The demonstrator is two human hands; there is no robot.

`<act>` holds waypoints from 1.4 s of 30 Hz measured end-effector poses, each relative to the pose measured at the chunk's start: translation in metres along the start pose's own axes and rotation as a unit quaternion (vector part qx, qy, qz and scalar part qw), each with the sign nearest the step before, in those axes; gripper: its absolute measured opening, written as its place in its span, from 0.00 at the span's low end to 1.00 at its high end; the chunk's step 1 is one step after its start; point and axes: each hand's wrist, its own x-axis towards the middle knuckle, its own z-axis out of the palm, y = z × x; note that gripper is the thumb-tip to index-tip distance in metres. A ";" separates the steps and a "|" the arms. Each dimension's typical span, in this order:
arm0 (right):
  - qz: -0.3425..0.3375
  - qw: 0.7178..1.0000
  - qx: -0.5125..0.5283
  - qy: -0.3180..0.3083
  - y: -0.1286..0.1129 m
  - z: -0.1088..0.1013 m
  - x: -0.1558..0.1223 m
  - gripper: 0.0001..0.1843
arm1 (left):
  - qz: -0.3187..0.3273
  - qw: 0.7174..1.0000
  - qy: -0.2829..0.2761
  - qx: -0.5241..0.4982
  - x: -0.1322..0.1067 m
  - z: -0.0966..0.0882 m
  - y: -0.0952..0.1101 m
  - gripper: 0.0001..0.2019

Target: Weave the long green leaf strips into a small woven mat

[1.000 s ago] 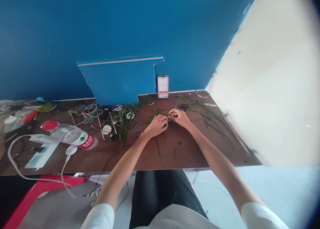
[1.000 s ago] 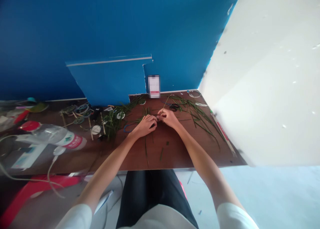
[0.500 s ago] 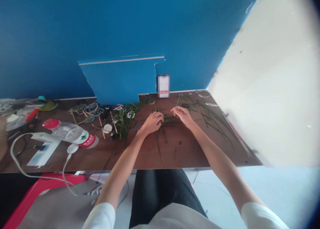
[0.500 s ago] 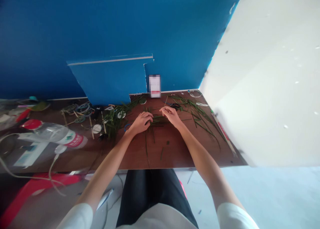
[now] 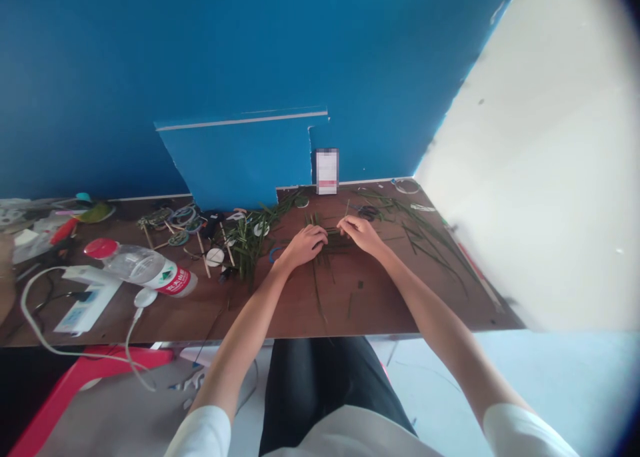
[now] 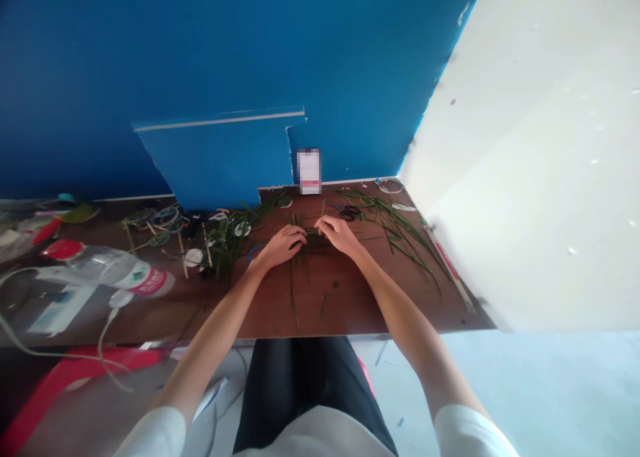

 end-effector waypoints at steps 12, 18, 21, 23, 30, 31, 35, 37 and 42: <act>-0.008 0.998 0.009 -0.058 -0.002 0.002 -0.003 0.18 | -0.004 1.000 -0.007 -0.008 0.001 0.003 0.002 0.13; -0.006 0.998 0.017 -0.067 -0.002 0.002 -0.004 0.17 | 0.006 1.000 -0.004 -0.008 0.001 0.004 0.001 0.13; -0.022 0.998 -0.021 -0.055 -0.004 0.002 -0.004 0.18 | 0.007 1.000 -0.009 -0.006 0.002 0.003 0.002 0.15; -0.040 0.997 -0.049 -0.035 -0.004 0.002 -0.004 0.19 | 0.003 1.000 -0.014 0.000 0.002 0.002 0.005 0.16; -0.038 0.998 -0.048 -0.005 0.003 0.001 -0.002 0.16 | -0.018 0.999 0.001 0.028 0.005 -0.001 0.019 0.11; -0.043 0.998 -0.052 -0.006 0.004 0.001 -0.002 0.16 | -0.021 0.999 0.003 0.030 0.005 -0.001 0.021 0.10; -0.060 0.995 -0.077 -0.016 0.005 0.000 -0.001 0.17 | -0.031 0.999 0.009 0.034 0.006 0.000 0.024 0.07; -0.062 0.993 -0.101 -0.019 0.006 0.000 -0.002 0.18 | -0.034 0.999 0.015 0.033 0.006 0.000 0.023 0.07; -0.117 0.970 -0.212 -0.037 0.009 -0.001 -0.002 0.20 | -0.013 1.000 0.008 0.020 0.005 -0.001 0.021 0.09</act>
